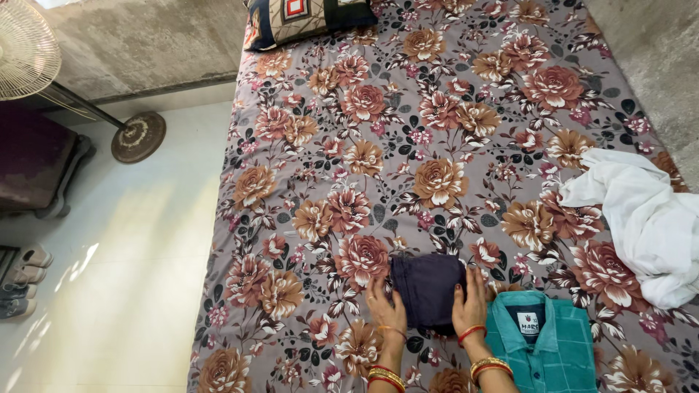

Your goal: The person takes folded clothes one by one from a shelf and places them on a bed. The items handled include a teal shirt, dark blue shorts, blue jeans, a lavender t-shirt, light blue jeans, a green shirt, black pants, a green checkered shirt, a white shirt, brown shorts, and a dark blue t-shirt.

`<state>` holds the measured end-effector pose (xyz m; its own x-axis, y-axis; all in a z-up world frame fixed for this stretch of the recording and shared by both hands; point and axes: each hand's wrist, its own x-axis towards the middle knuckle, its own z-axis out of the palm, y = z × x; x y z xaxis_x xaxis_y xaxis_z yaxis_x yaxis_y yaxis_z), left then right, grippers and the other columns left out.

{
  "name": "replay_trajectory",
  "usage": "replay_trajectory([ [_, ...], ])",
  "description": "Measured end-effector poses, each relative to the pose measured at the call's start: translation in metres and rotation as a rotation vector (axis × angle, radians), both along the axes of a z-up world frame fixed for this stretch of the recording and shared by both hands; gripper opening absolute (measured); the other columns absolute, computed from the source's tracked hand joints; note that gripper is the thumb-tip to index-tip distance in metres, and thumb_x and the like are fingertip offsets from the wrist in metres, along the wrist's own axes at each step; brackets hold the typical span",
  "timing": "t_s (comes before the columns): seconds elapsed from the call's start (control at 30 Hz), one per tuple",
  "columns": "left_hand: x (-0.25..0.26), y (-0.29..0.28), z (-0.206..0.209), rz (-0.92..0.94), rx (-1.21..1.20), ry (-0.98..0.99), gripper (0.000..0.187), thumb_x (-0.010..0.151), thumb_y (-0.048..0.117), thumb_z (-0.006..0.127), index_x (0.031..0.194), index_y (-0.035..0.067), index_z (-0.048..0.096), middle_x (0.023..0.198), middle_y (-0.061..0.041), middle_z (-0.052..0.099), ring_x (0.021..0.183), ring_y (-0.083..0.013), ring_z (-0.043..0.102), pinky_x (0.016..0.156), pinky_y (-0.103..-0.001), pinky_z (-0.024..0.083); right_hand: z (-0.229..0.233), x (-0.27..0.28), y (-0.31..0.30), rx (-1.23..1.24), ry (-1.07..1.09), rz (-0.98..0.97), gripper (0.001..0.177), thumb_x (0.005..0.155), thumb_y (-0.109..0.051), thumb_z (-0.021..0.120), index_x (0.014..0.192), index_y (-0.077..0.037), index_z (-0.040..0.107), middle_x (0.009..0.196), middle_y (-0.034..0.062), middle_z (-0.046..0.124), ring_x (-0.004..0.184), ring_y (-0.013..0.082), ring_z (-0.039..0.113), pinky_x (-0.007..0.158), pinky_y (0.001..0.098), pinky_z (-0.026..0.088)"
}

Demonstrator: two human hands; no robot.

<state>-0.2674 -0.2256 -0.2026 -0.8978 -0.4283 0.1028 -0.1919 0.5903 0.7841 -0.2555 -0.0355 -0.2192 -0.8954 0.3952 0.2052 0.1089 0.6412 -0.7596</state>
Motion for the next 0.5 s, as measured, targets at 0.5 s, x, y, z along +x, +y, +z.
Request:
replay_trajectory([
  [0.5,0.034,0.018,0.017,-0.37,-0.094,-0.061,0.046,0.091,0.02,0.065,0.136,0.012,0.064,0.16,-0.012,0.039,0.148,-0.0322,0.034,0.121,-0.048,0.025,0.015,0.031,0.004,0.108,-0.042,0.182,0.053,0.102,-0.027,0.045,0.155,-0.02,0.044,0.167,0.0134,0.03,0.145,0.0384,0.04,0.113,0.048,0.038],
])
